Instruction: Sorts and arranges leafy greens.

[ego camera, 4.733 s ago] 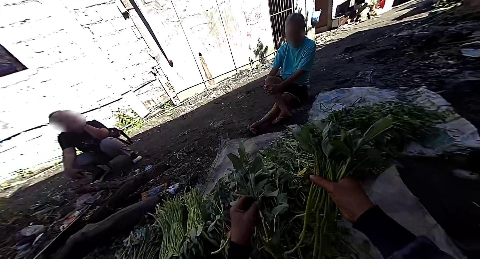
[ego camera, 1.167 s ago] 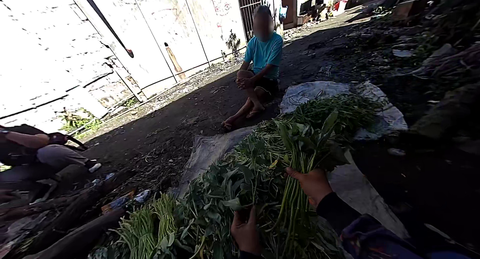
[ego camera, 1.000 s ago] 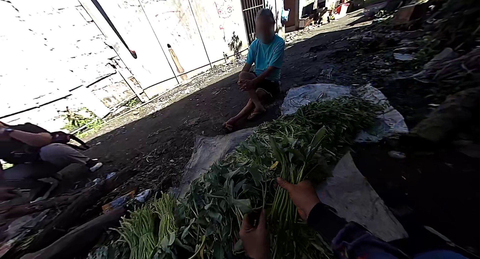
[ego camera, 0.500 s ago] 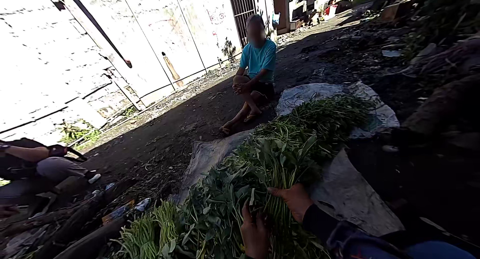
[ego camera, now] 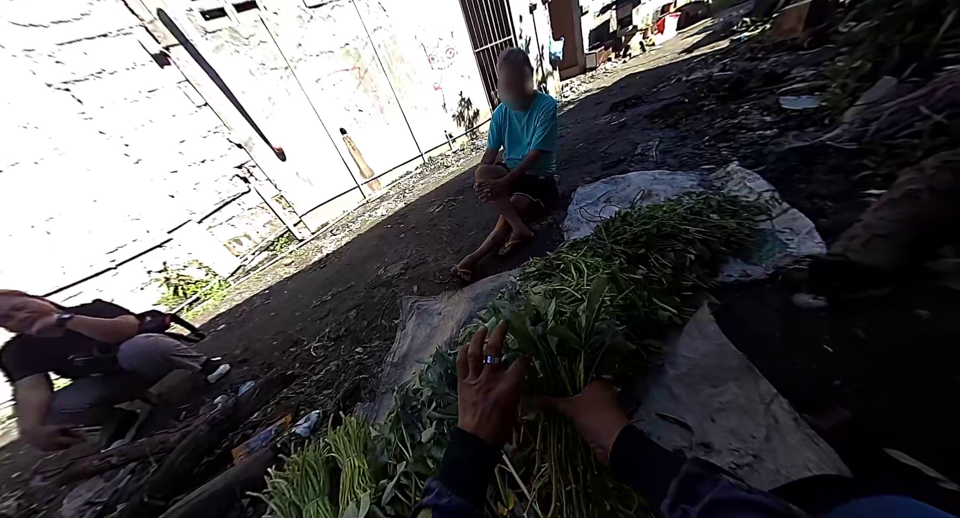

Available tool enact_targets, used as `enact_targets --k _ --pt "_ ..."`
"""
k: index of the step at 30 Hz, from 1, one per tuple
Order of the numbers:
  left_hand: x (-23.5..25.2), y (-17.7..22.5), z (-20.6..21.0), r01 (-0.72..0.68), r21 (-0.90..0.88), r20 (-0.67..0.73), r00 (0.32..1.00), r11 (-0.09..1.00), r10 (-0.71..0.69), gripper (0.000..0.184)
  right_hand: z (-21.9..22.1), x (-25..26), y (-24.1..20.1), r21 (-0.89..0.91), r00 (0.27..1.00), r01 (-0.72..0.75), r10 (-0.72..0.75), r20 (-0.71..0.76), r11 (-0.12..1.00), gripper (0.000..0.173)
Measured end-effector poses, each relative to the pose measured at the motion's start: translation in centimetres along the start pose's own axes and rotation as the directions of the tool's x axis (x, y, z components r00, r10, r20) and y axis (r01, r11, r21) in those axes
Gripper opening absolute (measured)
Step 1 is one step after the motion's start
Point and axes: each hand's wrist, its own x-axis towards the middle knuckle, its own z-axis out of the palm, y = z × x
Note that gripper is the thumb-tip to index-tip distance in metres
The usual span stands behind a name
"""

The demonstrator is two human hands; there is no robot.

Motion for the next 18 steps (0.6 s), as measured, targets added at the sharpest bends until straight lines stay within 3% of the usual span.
enact_targets --k 6,7,9,10,11,12,13,14,16,18 --pt "-0.1 0.2 0.9 -0.068 0.105 -0.060 0.995 0.992 0.074 0.004 -0.1 0.3 0.7 -0.082 0.998 0.032 -0.027 0.058 0.996 0.088" --pt "-0.1 0.3 0.9 -0.020 0.083 -0.068 0.997 0.996 0.026 0.004 -0.1 0.3 0.8 -0.105 0.997 0.040 -0.034 0.062 0.994 0.089" --pt "-0.5 0.7 0.0 0.267 -0.171 -0.008 0.962 0.948 -0.272 0.010 -0.1 0.0 0.6 -0.123 0.997 0.034 -0.026 0.069 0.992 0.093" --pt "-0.7 0.6 -0.5 0.453 -0.371 0.033 0.879 0.811 -0.476 0.022 -0.3 -0.1 0.4 -0.122 0.998 0.027 -0.019 0.067 0.992 0.094" --pt "-1.2 0.4 -0.7 0.588 -0.560 0.082 0.740 0.583 -0.668 0.035 -0.4 -0.1 0.2 -0.111 0.998 0.022 -0.016 0.058 0.994 0.092" --pt "-1.9 0.5 -0.7 0.645 -0.688 0.162 0.584 0.334 -0.795 0.049 -0.6 -0.1 0.1 -0.094 0.999 0.023 -0.019 0.044 0.995 0.090" --pt "-2.9 0.8 -0.3 0.651 -0.744 0.244 0.478 0.154 -0.844 0.059 -0.8 0.0 0.0 -0.079 0.999 0.029 -0.027 0.028 0.996 0.088" --pt "-4.3 1.5 0.6 0.659 -0.749 0.320 0.449 0.068 -0.835 0.067 -0.9 0.0 -0.1 -0.067 0.999 0.036 -0.035 0.018 0.997 0.087" --pt "-6.9 3.6 2.2 0.704 -0.709 0.467 0.519 0.048 -0.716 0.069 -0.9 0.1 -0.3 -0.061 0.998 0.061 -0.061 0.008 0.996 0.085" --pt "-7.5 5.6 3.0 0.669 -0.743 0.535 0.587 -0.008 -0.607 0.051 -0.5 -0.1 -0.2 -0.081 0.996 0.091 -0.090 0.017 0.993 0.084"
